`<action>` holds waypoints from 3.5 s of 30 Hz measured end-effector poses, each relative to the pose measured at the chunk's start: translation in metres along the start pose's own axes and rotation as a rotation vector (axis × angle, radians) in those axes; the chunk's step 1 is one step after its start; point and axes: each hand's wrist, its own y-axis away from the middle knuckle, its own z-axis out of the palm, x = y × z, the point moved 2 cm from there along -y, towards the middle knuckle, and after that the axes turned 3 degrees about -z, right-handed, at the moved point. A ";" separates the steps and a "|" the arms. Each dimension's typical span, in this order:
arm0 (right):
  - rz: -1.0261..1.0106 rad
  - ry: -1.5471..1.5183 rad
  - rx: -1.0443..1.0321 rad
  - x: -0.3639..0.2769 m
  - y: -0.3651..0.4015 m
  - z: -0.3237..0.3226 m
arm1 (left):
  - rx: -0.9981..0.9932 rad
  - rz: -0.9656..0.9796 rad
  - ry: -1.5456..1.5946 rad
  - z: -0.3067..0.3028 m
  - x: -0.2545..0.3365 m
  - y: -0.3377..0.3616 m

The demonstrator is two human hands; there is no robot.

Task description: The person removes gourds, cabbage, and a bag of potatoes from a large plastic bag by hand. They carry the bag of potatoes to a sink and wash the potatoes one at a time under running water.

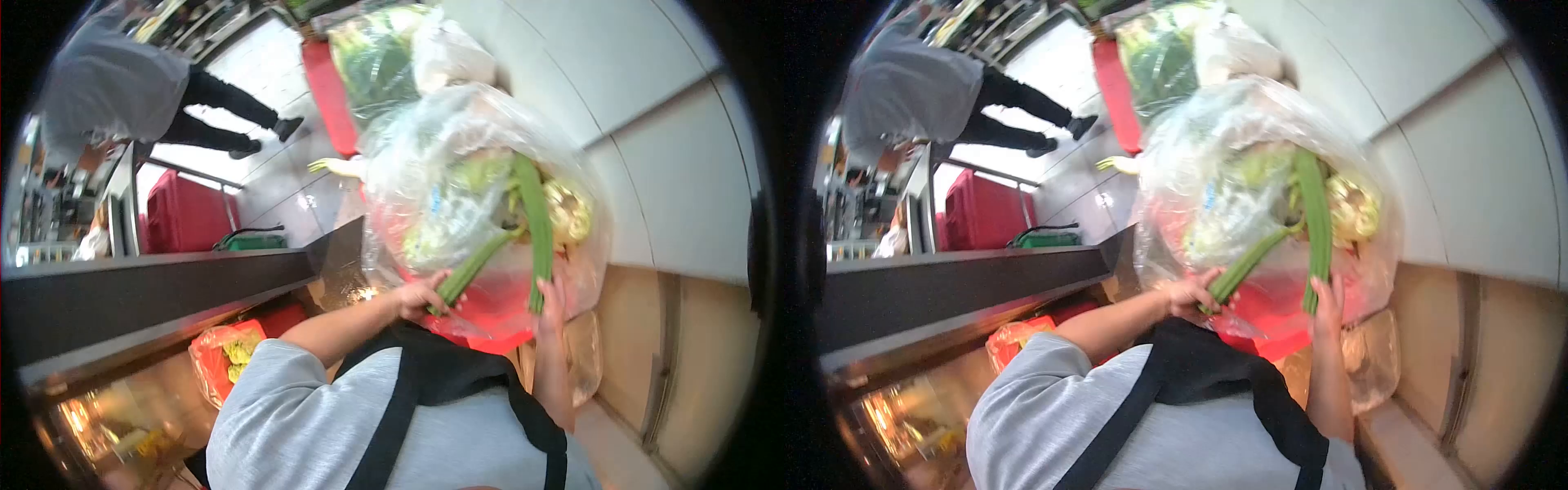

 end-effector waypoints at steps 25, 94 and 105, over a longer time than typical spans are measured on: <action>-0.587 0.633 -0.432 0.037 0.033 0.127 | 0.314 0.423 0.194 -0.011 0.049 -0.017; 0.351 0.494 -0.267 0.024 0.041 -0.020 | -0.052 0.481 0.084 0.051 0.063 0.135; -0.712 0.237 -0.167 -0.098 0.130 0.034 | 0.354 0.827 -0.464 0.081 0.054 0.195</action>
